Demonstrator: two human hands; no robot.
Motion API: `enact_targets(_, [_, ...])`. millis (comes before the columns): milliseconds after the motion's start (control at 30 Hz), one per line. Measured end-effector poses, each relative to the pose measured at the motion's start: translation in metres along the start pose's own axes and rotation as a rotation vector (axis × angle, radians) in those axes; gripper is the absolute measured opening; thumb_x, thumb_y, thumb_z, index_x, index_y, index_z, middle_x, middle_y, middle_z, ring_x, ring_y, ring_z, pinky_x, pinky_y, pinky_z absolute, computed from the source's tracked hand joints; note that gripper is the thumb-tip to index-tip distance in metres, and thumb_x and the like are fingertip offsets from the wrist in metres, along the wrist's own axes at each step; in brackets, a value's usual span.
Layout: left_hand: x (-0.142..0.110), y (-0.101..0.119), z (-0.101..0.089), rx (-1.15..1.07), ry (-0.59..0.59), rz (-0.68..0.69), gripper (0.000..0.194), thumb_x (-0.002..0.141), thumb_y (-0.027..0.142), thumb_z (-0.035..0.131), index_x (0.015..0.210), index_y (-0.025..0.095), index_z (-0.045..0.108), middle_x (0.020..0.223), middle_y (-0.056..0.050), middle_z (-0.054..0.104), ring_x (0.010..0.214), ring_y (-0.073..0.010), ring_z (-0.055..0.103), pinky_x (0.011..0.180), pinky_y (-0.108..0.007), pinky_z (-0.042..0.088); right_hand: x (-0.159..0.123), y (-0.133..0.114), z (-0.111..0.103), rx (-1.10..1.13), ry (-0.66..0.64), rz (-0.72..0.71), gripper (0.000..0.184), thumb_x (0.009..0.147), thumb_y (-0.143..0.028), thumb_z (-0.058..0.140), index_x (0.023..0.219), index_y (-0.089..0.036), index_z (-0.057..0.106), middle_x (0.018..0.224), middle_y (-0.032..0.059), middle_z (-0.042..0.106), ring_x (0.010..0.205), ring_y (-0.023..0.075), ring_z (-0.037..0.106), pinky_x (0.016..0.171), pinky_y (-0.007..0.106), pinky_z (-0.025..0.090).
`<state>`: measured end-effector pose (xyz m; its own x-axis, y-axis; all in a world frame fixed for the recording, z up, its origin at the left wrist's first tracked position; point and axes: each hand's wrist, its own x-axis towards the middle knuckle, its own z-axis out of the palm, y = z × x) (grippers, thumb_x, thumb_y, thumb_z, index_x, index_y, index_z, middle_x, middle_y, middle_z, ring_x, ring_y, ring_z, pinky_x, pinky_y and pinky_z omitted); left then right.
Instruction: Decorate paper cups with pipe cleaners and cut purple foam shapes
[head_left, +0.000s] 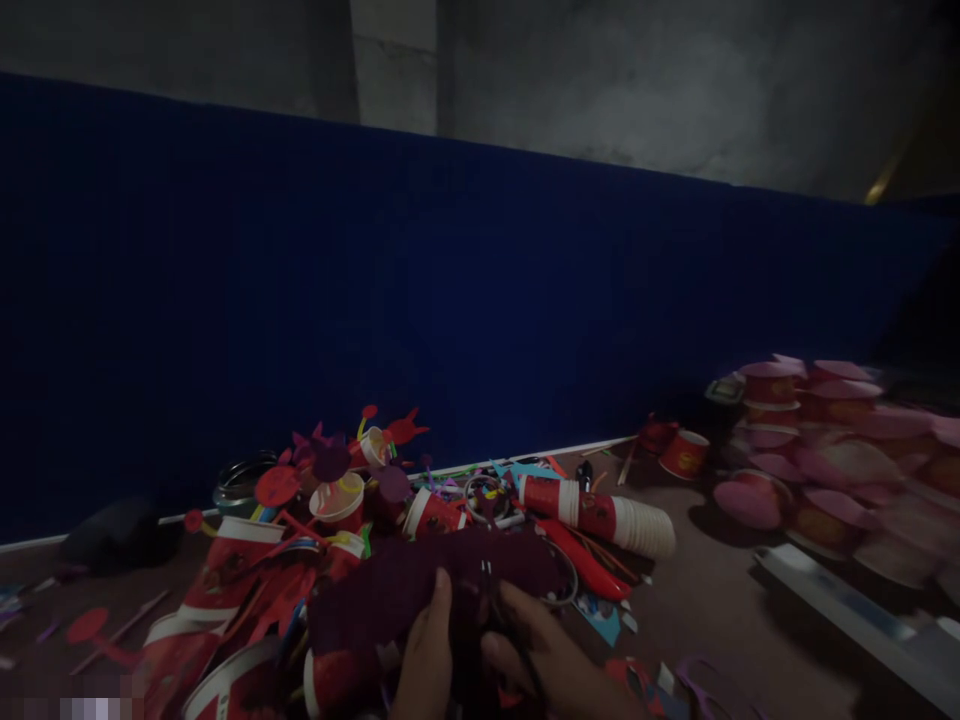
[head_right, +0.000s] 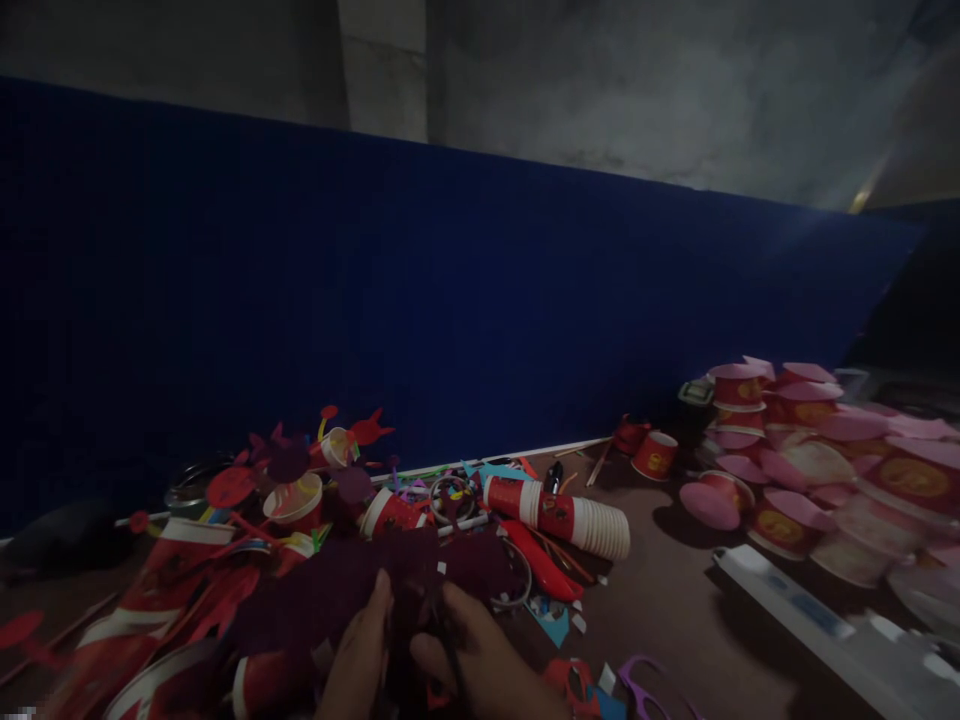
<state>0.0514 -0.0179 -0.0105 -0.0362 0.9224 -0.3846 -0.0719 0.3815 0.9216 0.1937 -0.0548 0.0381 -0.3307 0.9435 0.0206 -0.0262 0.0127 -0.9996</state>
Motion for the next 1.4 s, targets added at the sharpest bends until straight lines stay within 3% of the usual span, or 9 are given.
enact_targets(133, [-0.002, -0.003, 0.005, -0.09, -0.1, -0.06, 0.059, 0.074, 0.059, 0.049, 0.101, 0.009, 0.065, 0.111, -0.014, 0.066, 0.118, -0.0298, 0.048, 0.1, -0.039, 0.035, 0.002, 0.015, 0.0, -0.012, 0.116, 0.028, 0.054, 0.071, -0.05, 0.065, 0.117, -0.023, 0.056, 0.112, 0.0072, 0.061, 0.114, 0.027, 0.047, 0.098, 0.04, 0.036])
enact_targets(333, [-0.004, 0.002, 0.004, -0.136, -0.267, -0.053, 0.054, 0.075, 0.057, 0.051, 0.097, 0.011, 0.068, 0.108, -0.013, 0.067, 0.114, -0.028, 0.052, 0.099, -0.036, 0.038, 0.003, 0.021, 0.003, 0.087, 0.149, -0.033, 0.053, 0.075, -0.048, 0.062, 0.121, -0.023, 0.053, 0.115, 0.0076, 0.061, 0.113, 0.0262, 0.049, 0.1, 0.041, 0.035])
enact_targets(667, [-0.007, 0.005, 0.004, -0.215, -0.319, -0.09, 0.056, 0.076, 0.057, 0.049, 0.1, 0.01, 0.067, 0.102, -0.013, 0.069, 0.106, -0.0287, 0.059, 0.093, -0.038, 0.043, 0.001, 0.022, 0.008, 0.021, 0.295, 0.082, 0.059, 0.07, -0.054, 0.064, 0.118, -0.021, 0.055, 0.119, 0.0088, 0.059, 0.112, 0.0275, 0.05, 0.097, 0.038, 0.039])
enact_targets(900, [-0.005, 0.004, 0.004, -0.264, -0.279, -0.089, 0.052, 0.075, 0.055, 0.054, 0.098, 0.01, 0.067, 0.101, -0.013, 0.07, 0.105, -0.0282, 0.059, 0.096, -0.038, 0.041, 0.001, 0.027, 0.01, 0.009, 0.317, 0.076, 0.052, 0.069, -0.054, 0.065, 0.109, -0.021, 0.059, 0.112, 0.007, 0.062, 0.108, 0.0273, 0.052, 0.091, 0.035, 0.044])
enact_targets(1033, [-0.006, 0.003, 0.003, -0.249, -0.314, -0.081, 0.054, 0.076, 0.057, 0.052, 0.098, 0.01, 0.067, 0.103, -0.014, 0.069, 0.108, -0.0288, 0.057, 0.098, -0.04, 0.038, 0.0, 0.025, 0.009, 0.027, 0.281, 0.071, 0.058, 0.071, -0.052, 0.064, 0.119, -0.021, 0.053, 0.122, 0.0077, 0.057, 0.117, 0.0272, 0.047, 0.098, 0.037, 0.038])
enact_targets(1167, [-0.013, 0.007, 0.003, -0.214, -0.349, -0.089, 0.051, 0.074, 0.055, 0.056, 0.098, 0.011, 0.067, 0.103, -0.013, 0.069, 0.11, -0.0283, 0.056, 0.099, -0.039, 0.038, -0.002, 0.026, 0.006, 0.03, 0.345, 0.093, 0.065, 0.069, -0.055, 0.064, 0.123, -0.021, 0.05, 0.133, 0.0084, 0.048, 0.126, 0.0278, 0.037, 0.105, 0.041, 0.029])
enact_targets(1267, [-0.02, 0.016, 0.006, -0.216, -0.37, -0.129, 0.047, 0.075, 0.052, 0.055, 0.094, 0.012, 0.069, 0.102, -0.012, 0.07, 0.108, -0.027, 0.057, 0.099, -0.037, 0.039, -0.003, 0.027, 0.005, 0.019, 0.418, 0.154, 0.068, 0.065, -0.057, 0.067, 0.121, -0.022, 0.052, 0.131, 0.0077, 0.051, 0.127, 0.0287, 0.035, 0.105, 0.041, 0.03])
enact_targets(1400, [-0.026, 0.026, 0.008, -0.195, -0.391, -0.16, 0.045, 0.076, 0.052, 0.053, 0.09, 0.013, 0.07, 0.095, -0.012, 0.072, 0.102, -0.0276, 0.061, 0.096, -0.04, 0.041, -0.005, 0.024, 0.009, 0.078, 0.439, 0.113, 0.067, 0.062, -0.058, 0.069, 0.117, -0.022, 0.055, 0.126, 0.0081, 0.055, 0.122, 0.0289, 0.043, 0.102, 0.039, 0.036])
